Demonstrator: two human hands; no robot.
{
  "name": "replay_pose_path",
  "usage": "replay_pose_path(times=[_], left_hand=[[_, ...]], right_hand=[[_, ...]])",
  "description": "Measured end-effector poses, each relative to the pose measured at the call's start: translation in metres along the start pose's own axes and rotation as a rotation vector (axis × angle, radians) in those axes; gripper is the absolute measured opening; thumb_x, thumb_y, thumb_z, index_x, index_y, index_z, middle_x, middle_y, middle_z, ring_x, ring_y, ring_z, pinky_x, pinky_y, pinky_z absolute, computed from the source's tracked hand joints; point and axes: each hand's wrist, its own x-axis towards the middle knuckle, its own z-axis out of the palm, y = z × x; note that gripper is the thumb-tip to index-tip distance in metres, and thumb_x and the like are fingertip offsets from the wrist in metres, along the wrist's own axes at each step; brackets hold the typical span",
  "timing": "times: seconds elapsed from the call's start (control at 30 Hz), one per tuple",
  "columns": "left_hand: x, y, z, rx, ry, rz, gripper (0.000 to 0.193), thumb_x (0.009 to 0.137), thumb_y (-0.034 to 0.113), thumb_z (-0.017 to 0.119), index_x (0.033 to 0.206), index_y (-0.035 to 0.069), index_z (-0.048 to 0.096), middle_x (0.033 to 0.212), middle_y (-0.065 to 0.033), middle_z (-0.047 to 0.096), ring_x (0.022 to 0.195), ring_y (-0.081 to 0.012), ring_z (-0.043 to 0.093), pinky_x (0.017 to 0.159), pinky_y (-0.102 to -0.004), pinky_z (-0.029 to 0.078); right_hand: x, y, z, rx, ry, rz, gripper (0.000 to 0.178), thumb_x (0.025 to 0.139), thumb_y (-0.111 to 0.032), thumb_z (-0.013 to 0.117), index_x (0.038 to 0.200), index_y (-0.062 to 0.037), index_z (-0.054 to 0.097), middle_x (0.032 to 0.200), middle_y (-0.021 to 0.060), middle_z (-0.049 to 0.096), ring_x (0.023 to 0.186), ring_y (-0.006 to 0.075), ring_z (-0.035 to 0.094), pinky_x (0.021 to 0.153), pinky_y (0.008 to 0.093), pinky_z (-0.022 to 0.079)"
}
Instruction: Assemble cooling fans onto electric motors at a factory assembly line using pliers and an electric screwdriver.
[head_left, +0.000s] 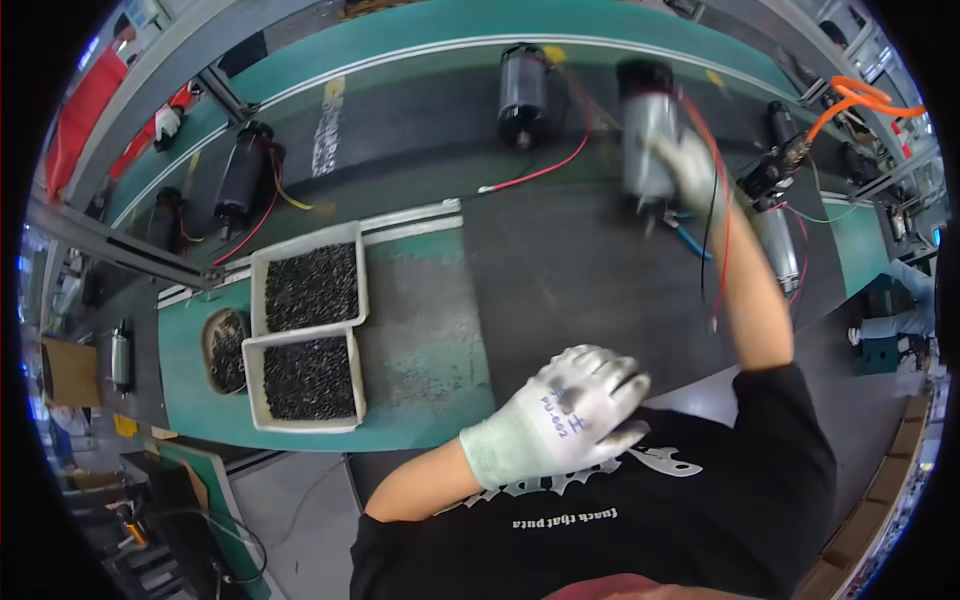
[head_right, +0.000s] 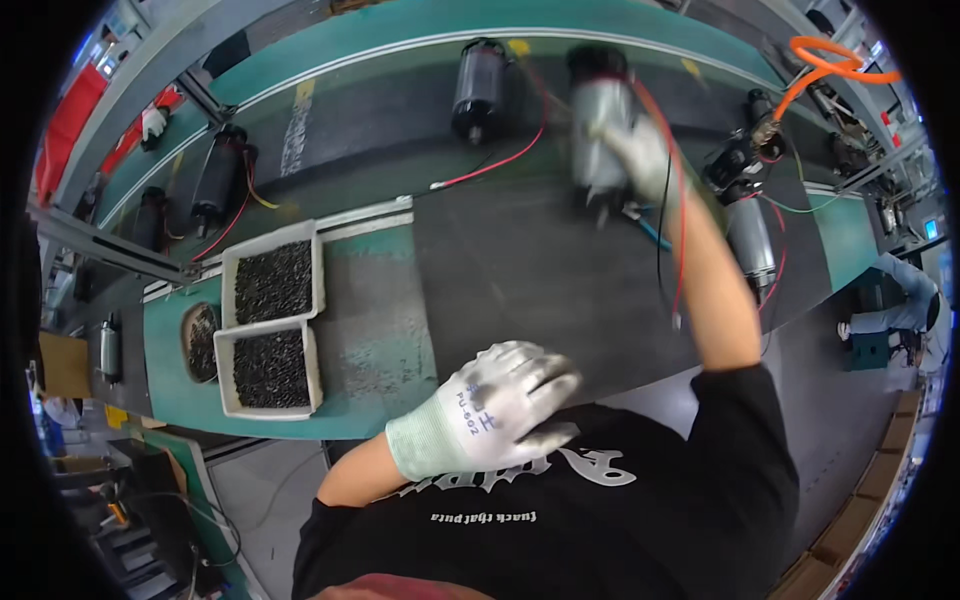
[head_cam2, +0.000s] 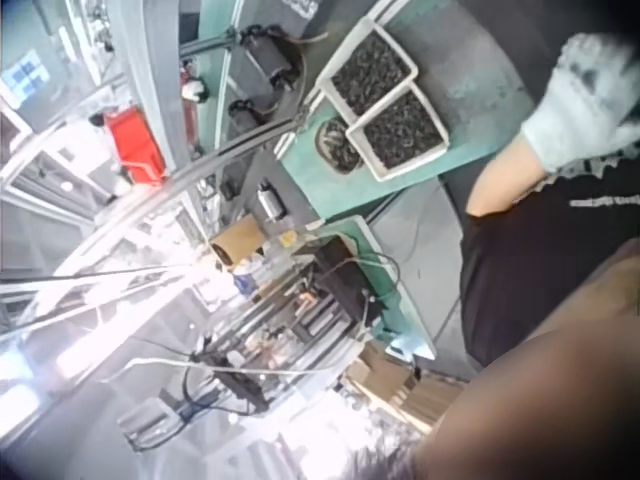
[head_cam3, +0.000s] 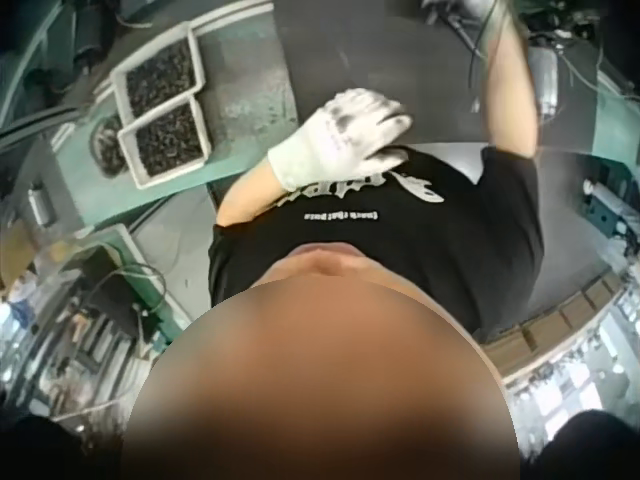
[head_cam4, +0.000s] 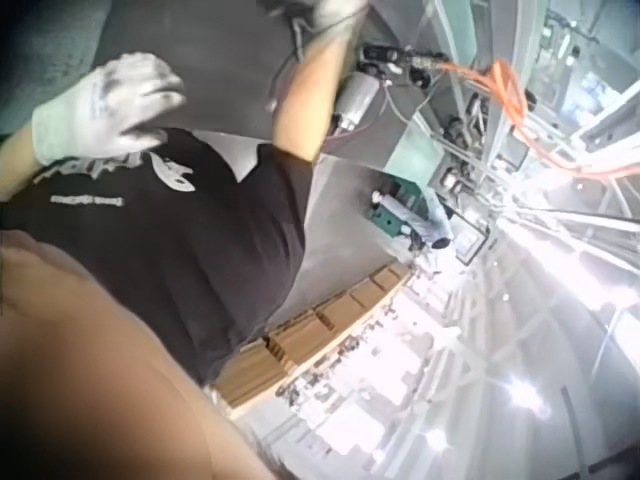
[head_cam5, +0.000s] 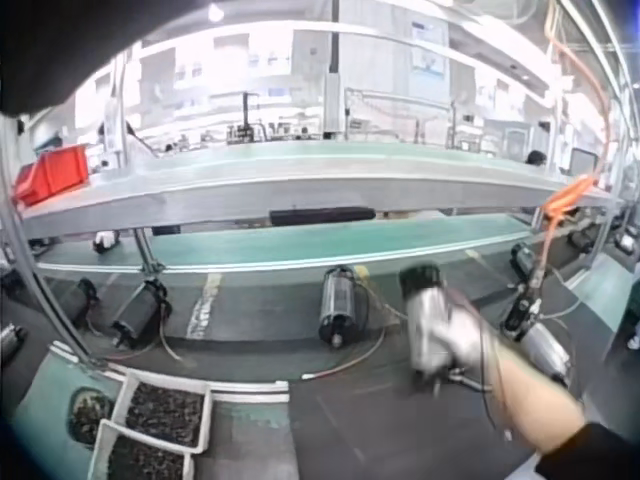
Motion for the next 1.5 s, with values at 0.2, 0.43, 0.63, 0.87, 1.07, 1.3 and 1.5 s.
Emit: replay_pose_path(times=[0.2, 0.43, 0.63, 0.87, 1.07, 1.3, 1.5], left_hand=[[-0.090, -0.007, -0.012, -0.011, 0.159, -0.245, 0.037, 0.078, 0.023, 0.075, 0.106, 0.001, 0.063, 0.106, -0.0139, 0.064, 0.098, -0.0307, 0.062, 0.085, -0.0399, 0.051], [-0.173, 0.023, -0.037, -0.024, 0.634, -0.986, 0.025, 0.075, -0.002, 0.060, 0.099, 0.001, 0.067, 0.098, -0.0162, 0.068, 0.088, -0.0306, 0.067, 0.081, -0.0368, 0.052], [-0.170, 0.004, -0.063, 0.297, 0.615, -0.775, 0.022, 0.077, -0.002, 0.059, 0.098, 0.001, 0.066, 0.096, -0.0141, 0.069, 0.084, -0.0278, 0.067, 0.078, -0.0356, 0.053], [-0.159, -0.052, -0.115, 0.487, 0.585, -0.994, 0.016, 0.089, 0.016, 0.062, 0.101, 0.006, 0.065, 0.101, -0.0165, 0.066, 0.092, -0.0355, 0.064, 0.081, -0.0417, 0.051], [-0.166, -0.156, -0.142, 0.791, 0.223, -0.971, 0.033, 0.089, 0.029, 0.062, 0.114, 0.007, 0.064, 0.113, -0.0178, 0.065, 0.105, -0.0353, 0.062, 0.090, -0.0445, 0.050], [-0.146, -0.186, -0.126, 0.754, 0.068, -1.028, 0.047, 0.089, 0.025, 0.061, 0.126, -0.004, 0.057, 0.121, -0.0270, 0.061, 0.117, -0.0399, 0.056, 0.101, -0.0437, 0.043], [-0.167, -0.180, -0.138, 0.724, 0.044, -1.154, 0.048, 0.091, 0.018, 0.060, 0.131, -0.007, 0.051, 0.123, -0.0282, 0.059, 0.119, -0.0387, 0.055, 0.101, -0.0416, 0.042]], right_hand=[[0.218, 0.142, -0.110, -1.744, -0.367, -0.303, 0.045, 0.095, -0.044, 0.049, 0.132, -0.0200, 0.056, 0.120, 0.0190, 0.064, 0.096, 0.0376, 0.067, 0.081, 0.0452, 0.053], [0.201, -0.005, 0.082, -0.949, -0.406, -0.018, 0.061, 0.094, -0.049, 0.042, 0.138, -0.0065, 0.044, 0.130, 0.0266, 0.056, 0.115, 0.0428, 0.056, 0.100, 0.0467, 0.042], [0.182, -0.050, 0.206, -1.225, -0.124, -0.174, 0.053, 0.086, -0.043, 0.053, 0.114, 0.0014, 0.063, 0.129, 0.0238, 0.058, 0.121, 0.0380, 0.055, 0.103, 0.0411, 0.043], [0.214, -0.030, 0.231, -0.923, -0.306, 0.007, 0.055, 0.078, -0.040, 0.067, 0.120, -0.0044, 0.063, 0.128, 0.0183, 0.061, 0.120, 0.0339, 0.058, 0.100, 0.0403, 0.046], [0.080, -0.062, 0.189, -0.820, -0.396, -0.029, 0.081, 0.074, -0.042, 0.070, 0.142, -0.0070, 0.041, 0.115, 0.0237, 0.064, 0.105, 0.0368, 0.063, 0.091, 0.0405, 0.048], [-0.041, -0.056, 0.159, -0.668, -0.288, 0.071, 0.086, 0.080, -0.054, 0.059, 0.149, -0.0093, 0.032, 0.106, 0.0276, 0.064, 0.090, 0.0367, 0.068, 0.084, 0.0430, 0.053], [-0.107, -0.062, 0.097, -0.313, -0.166, -0.114, 0.063, 0.089, -0.040, 0.058, 0.136, 0.0006, 0.048, 0.104, 0.0284, 0.065, 0.084, 0.0330, 0.069, 0.080, 0.0386, 0.055]])
